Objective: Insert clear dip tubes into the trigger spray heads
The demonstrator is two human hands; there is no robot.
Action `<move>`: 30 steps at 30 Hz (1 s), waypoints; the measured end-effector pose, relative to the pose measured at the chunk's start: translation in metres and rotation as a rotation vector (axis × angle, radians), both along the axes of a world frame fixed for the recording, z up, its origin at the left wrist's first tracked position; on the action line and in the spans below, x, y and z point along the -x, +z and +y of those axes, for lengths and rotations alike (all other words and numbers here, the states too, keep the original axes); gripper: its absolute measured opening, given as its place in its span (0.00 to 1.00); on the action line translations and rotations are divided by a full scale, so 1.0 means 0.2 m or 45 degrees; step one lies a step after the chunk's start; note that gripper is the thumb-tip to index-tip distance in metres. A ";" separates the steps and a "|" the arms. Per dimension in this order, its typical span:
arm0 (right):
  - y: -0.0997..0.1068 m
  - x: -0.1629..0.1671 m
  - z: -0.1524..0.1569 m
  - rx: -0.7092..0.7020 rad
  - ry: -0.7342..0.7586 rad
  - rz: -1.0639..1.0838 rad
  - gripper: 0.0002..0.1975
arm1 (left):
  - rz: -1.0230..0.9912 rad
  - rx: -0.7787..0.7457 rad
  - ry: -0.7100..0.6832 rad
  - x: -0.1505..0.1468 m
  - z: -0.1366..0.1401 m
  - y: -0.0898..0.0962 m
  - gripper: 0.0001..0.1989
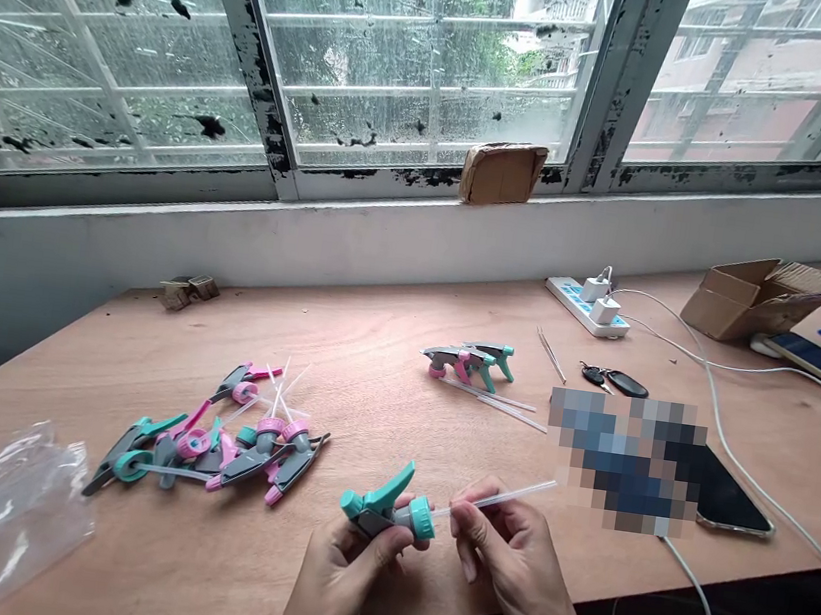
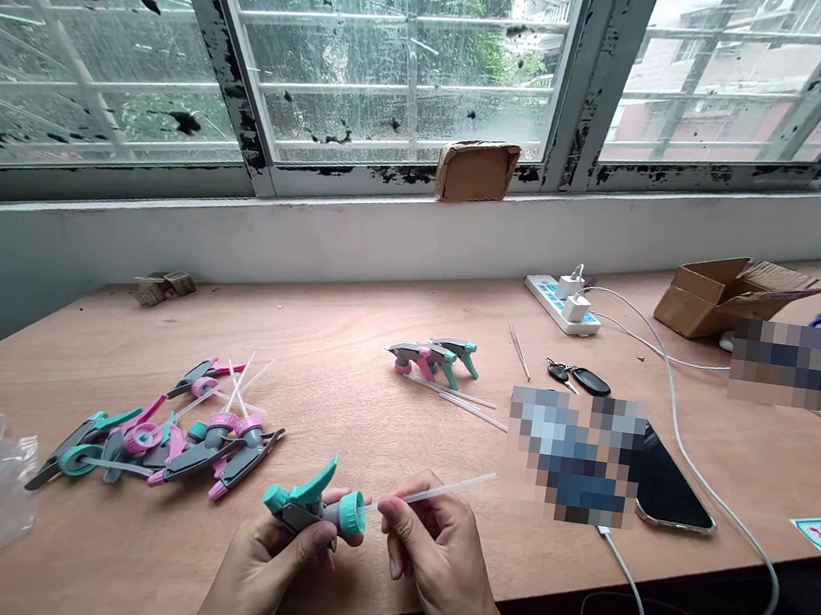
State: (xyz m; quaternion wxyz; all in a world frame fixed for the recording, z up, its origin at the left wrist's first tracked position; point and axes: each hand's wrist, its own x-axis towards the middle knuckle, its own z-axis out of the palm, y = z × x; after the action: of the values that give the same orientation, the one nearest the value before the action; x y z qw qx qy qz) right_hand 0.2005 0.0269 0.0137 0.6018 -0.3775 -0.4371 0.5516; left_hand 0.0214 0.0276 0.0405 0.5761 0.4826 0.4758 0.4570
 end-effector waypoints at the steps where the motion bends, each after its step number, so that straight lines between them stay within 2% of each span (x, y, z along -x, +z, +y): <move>1: 0.00 0.00 0.00 0.008 0.014 0.006 0.16 | 0.009 -0.006 0.006 0.00 0.00 0.00 0.19; 12: 0.03 0.01 -0.01 0.045 0.094 -0.024 0.19 | 0.045 0.007 0.022 -0.01 -0.01 0.01 0.18; 20: 0.01 0.01 0.00 0.075 0.150 -0.049 0.21 | 0.031 -0.005 -0.061 -0.01 -0.01 -0.01 0.22; 24: 0.00 0.00 0.01 0.064 0.193 -0.137 0.23 | 0.024 0.013 -0.064 0.00 -0.02 -0.01 0.22; 30: 0.02 0.00 0.01 0.093 0.193 -0.118 0.22 | 0.012 0.087 -0.073 0.01 -0.03 -0.02 0.22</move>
State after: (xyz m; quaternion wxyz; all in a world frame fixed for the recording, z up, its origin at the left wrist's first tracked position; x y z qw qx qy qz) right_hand 0.2004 0.0286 0.0173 0.5233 -0.3900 -0.4713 0.5932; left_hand 0.0203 0.0209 0.0368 0.6029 0.4783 0.4798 0.4214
